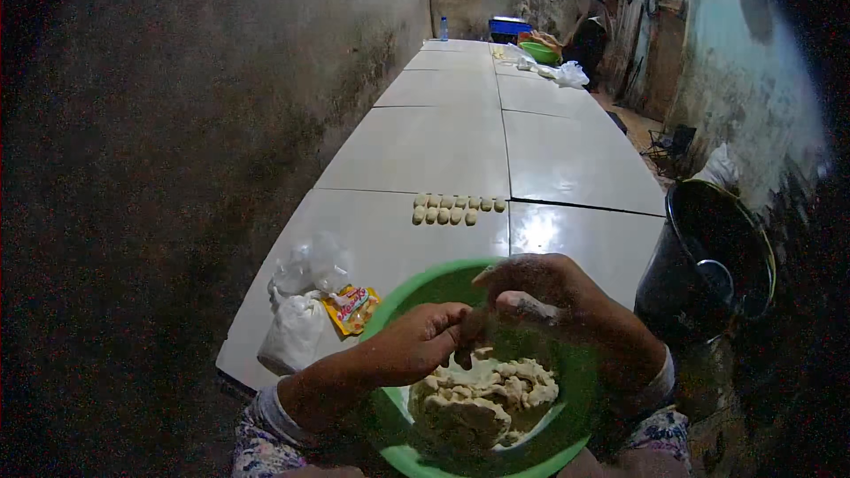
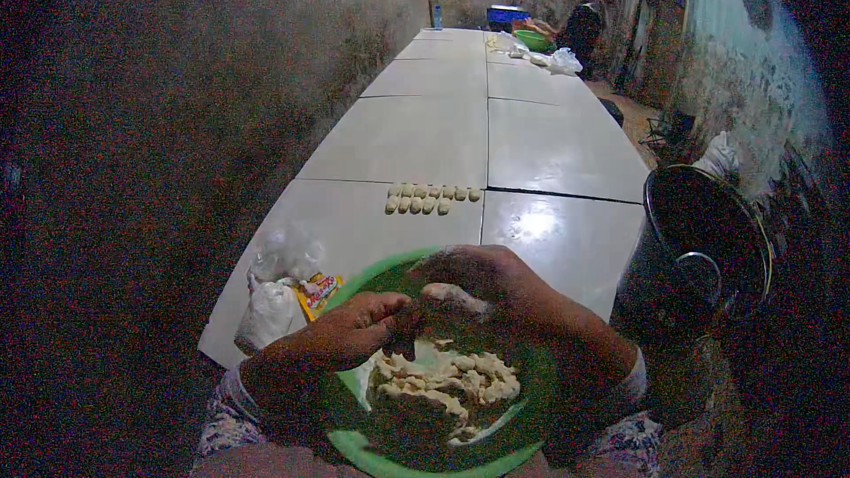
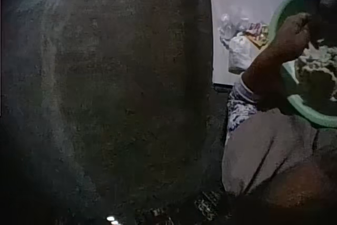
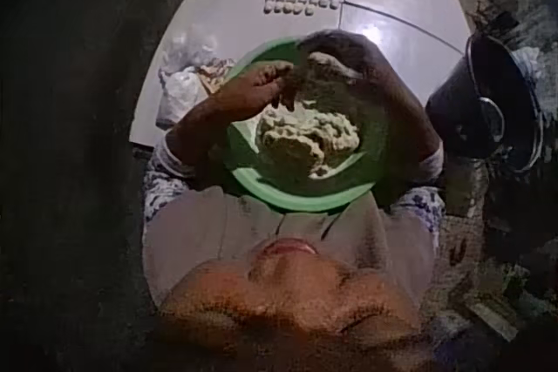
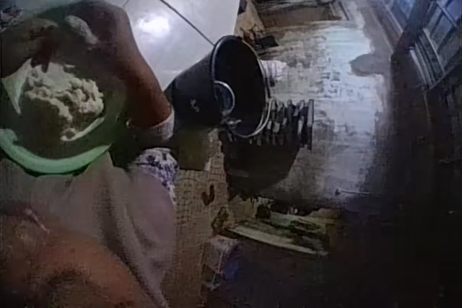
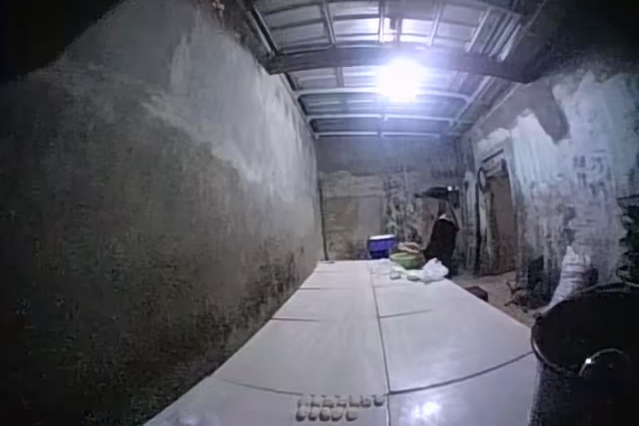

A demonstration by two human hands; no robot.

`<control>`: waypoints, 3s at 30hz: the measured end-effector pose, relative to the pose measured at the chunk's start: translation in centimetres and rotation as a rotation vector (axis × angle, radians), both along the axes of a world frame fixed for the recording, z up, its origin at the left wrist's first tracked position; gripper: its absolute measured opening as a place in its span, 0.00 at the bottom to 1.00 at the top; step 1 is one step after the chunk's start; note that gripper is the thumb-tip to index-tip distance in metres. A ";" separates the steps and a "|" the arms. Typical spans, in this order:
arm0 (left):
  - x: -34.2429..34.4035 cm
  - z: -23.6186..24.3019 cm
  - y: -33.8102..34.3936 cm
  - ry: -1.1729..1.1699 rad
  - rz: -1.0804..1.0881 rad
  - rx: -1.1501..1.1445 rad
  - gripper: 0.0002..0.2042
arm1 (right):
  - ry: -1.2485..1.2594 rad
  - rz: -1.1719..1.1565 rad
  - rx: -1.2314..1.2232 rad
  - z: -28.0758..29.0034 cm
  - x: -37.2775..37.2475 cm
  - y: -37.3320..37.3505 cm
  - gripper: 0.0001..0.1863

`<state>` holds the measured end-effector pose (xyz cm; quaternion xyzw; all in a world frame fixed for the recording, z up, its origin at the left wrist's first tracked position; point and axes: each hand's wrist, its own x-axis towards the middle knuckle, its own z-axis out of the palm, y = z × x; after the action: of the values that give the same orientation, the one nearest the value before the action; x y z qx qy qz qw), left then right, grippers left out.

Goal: The person pinches off pieces of dough from a green bowl, rolls them into small balls by hand, and places them in rows on a tiled table.

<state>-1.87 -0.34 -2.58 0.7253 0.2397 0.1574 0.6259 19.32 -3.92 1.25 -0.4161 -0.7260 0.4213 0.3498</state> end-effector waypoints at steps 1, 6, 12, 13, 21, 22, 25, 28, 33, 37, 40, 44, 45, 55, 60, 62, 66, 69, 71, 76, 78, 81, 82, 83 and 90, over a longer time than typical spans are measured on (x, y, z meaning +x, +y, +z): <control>0.0 0.0 -0.1 -0.001 0.033 0.010 0.14 | 0.147 -0.013 -0.142 -0.1 -0.2 0.0 0.07; 0.4 0.4 -1.1 -0.025 0.049 0.137 0.14 | -0.332 0.093 0.345 -0.2 -0.1 0.2 0.09; 0.3 -0.4 -0.5 0.001 0.066 0.185 0.14 | 0.093 0.028 -0.306 0.8 0.5 0.1 0.12; 0.3 -0.6 -0.3 0.004 0.082 0.164 0.14 | 0.094 0.030 -0.307 0.7 0.6 0.3 0.12; 0.5 -0.1 -0.8 0.078 0.061 0.283 0.16 | -0.195 0.075 0.038 0.1 0.0 0.0 0.11; 0.4 -0.1 -0.9 0.047 0.045 0.262 0.18 | -0.221 0.089 0.062 0.2 0.2 -0.1 0.11; 0.4 0.5 -0.7 -0.013 0.013 0.144 0.20 | 0.080 0.064 -0.121 -0.5 0.4 0.1 0.11; 0.2 -1.1 -0.1 -0.073 -0.028 0.116 0.22 | 0.026 0.034 -0.265 0.5 0.0 -0.1 0.12; 0.2 0.7 -0.9 -0.004 0.070 0.226 0.20 | 0.124 0.015 -0.229 0.7 -0.4 -0.6 0.14; 0.2 0.1 -0.7 0.071 0.079 0.343 0.18 | 0.135 -0.004 -0.231 0.4 -0.8 -0.5 0.13; 0.5 -0.1 -0.8 0.007 0.078 0.323 0.17 | 0.012 0.026 -0.058 -1.2 -0.4 0.1 0.12; 0.6 -0.3 -0.8 0.000 0.076 0.400 0.16 | 0.055 0.028 -0.072 0.0 0.2 -0.4 0.10; 0.6 -0.1 -0.8 -0.013 0.085 0.402 0.16 | 0.080 -0.002 -0.209 0.5 0.1 -0.5 0.09; 0.7 -0.6 -0.8 0.017 0.119 0.381 0.17 | -0.062 0.021 -0.020 -2.0 0.3 0.5 0.09; 0.4 -0.5 -0.7 0.022 0.069 0.415 0.19 | 0.024 -0.008 -0.019 -1.3 -0.1 0.1 0.05; 0.5 0.4 -0.8 0.055 0.048 0.350 0.19 | 0.086 0.025 -0.002 -1.4 0.0 0.1 0.05; 0.4 -0.3 -0.6 0.016 0.049 0.291 0.19 | 0.048 -0.035 -0.140 0.1 -0.2 -0.2 0.06; 0.4 0.1 -0.8 0.020 0.045 0.259 0.18 | 0.160 -0.103 -0.249 -0.1 -0.4 -0.1 0.12; 0.4 0.2 -0.9 0.013 0.036 0.269 0.18 | 0.142 -0.061 -0.162 -0.6 -0.3 0.1 0.17; 0.5 0.0 -0.9 -0.028 0.012 0.255 0.18 | -0.078 0.096 -0.251 0.3 -0.4 -0.3 0.17; 0.3 0.3 -0.8 -0.174 -0.017 0.064 0.18 | -0.061 0.124 -0.214 -0.6 -0.2 0.1 0.17; 0.3 0.3 -1.0 -0.129 0.003 0.086 0.19 | -0.165 0.133 -0.127 -0.6 0.0 0.2 0.18; 0.4 0.5 -1.1 -0.131 0.000 0.086 0.19 | -0.112 0.107 -0.177 -0.2 -0.2 -0.1 0.19; 0.3 0.8 -1.1 -0.119 0.006 0.143 0.19 | -0.056 0.086 -0.226 0.1 -0.4 -0.3 0.20; 0.3 0.1 -0.9 -0.065 0.034 0.235 0.19 | -0.275 0.058 -0.036 -0.6 0.0 0.1 0.24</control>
<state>-1.55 -1.29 -2.49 0.7839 0.2116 0.2183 0.5413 19.36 -3.78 0.65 -0.4549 -0.7712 0.3832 0.2270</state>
